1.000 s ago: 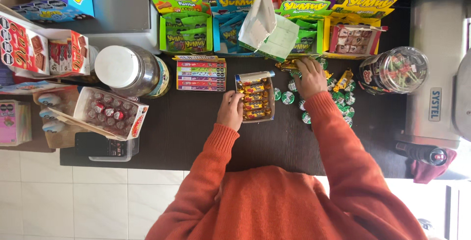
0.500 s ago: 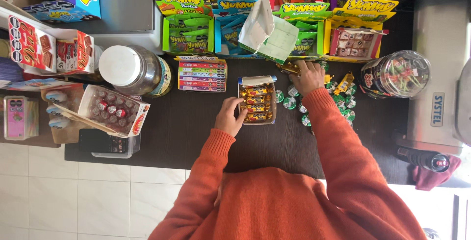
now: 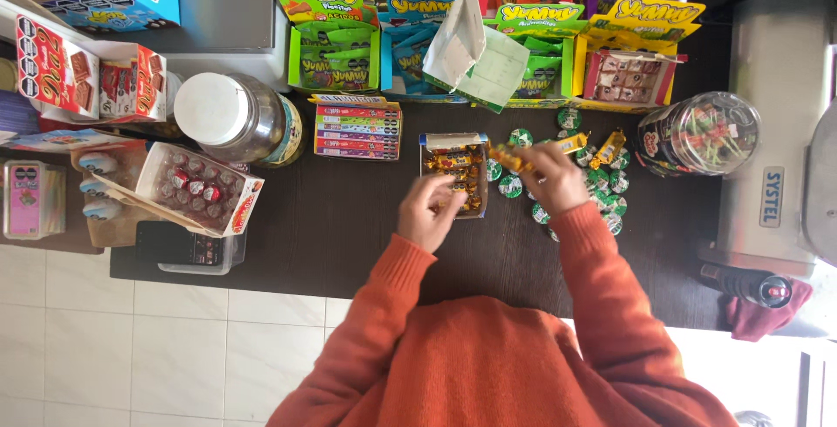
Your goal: The person organizes candy on a counter, placing bars and round wrapped items into several open boxes and display containers.
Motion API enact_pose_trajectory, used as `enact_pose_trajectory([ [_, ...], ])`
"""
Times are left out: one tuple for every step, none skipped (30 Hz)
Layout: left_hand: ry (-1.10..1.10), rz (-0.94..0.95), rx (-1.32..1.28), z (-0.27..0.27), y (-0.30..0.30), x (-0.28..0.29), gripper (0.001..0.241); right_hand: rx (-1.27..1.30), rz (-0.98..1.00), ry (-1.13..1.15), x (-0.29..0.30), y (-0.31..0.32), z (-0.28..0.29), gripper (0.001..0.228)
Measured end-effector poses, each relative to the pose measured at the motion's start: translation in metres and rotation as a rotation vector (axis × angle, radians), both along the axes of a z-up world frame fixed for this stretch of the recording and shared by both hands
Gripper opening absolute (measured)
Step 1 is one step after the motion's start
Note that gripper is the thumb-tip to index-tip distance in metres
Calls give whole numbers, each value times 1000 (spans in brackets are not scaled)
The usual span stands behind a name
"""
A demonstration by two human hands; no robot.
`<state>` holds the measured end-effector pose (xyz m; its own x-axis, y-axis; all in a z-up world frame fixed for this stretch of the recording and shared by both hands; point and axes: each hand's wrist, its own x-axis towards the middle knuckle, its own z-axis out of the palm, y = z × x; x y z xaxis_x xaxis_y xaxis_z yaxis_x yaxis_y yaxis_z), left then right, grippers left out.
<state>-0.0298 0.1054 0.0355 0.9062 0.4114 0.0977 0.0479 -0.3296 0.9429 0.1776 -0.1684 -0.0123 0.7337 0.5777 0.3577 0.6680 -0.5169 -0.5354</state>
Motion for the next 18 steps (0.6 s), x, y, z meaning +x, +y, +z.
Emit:
enact_pose_trajectory([
  [2,0,1,10,-12,4,35,1,0,2,-10,2,8,47],
  [97,-7,-292,20,-25,8,47,27,23,-56,-21,4,16,49],
  [186,-15,-584,29,-36,15,59,53,47,-120,-28,6,24,51],
  [182,-15,-582,28,-40,24,59,55,48,-124,-31,8,17,51],
  [196,8,-712,27,-47,31,64,63,61,-140,-36,6,11,50],
  [210,31,-843,26,-55,37,70,71,75,-156,-42,4,4,49],
  [206,31,-841,21,-55,39,70,72,76,-160,-44,9,11,49],
  [197,67,-843,16,-56,41,70,87,106,-187,-47,13,17,46],
  [195,106,-845,11,-57,38,71,101,135,-208,-53,17,23,43],
  [196,107,-844,14,-52,35,71,102,135,-206,-56,21,22,43],
  [200,109,-851,17,-47,35,73,134,186,-142,-57,26,21,37],
  [203,111,-857,21,-42,35,76,165,236,-78,-57,31,20,32],
  [203,112,-856,17,-33,33,76,167,236,-78,-54,30,29,32],
  [279,90,-756,13,-24,31,77,218,252,4,-51,29,39,36],
  [356,68,-657,9,-17,28,80,268,267,89,-50,27,48,39],
  [357,69,-658,9,-10,29,80,267,267,91,-44,21,45,39],
  [443,17,-378,8,-4,30,65,273,266,127,-38,16,41,41],
  [521,-34,-95,8,2,31,52,280,265,163,-32,11,37,42],
])
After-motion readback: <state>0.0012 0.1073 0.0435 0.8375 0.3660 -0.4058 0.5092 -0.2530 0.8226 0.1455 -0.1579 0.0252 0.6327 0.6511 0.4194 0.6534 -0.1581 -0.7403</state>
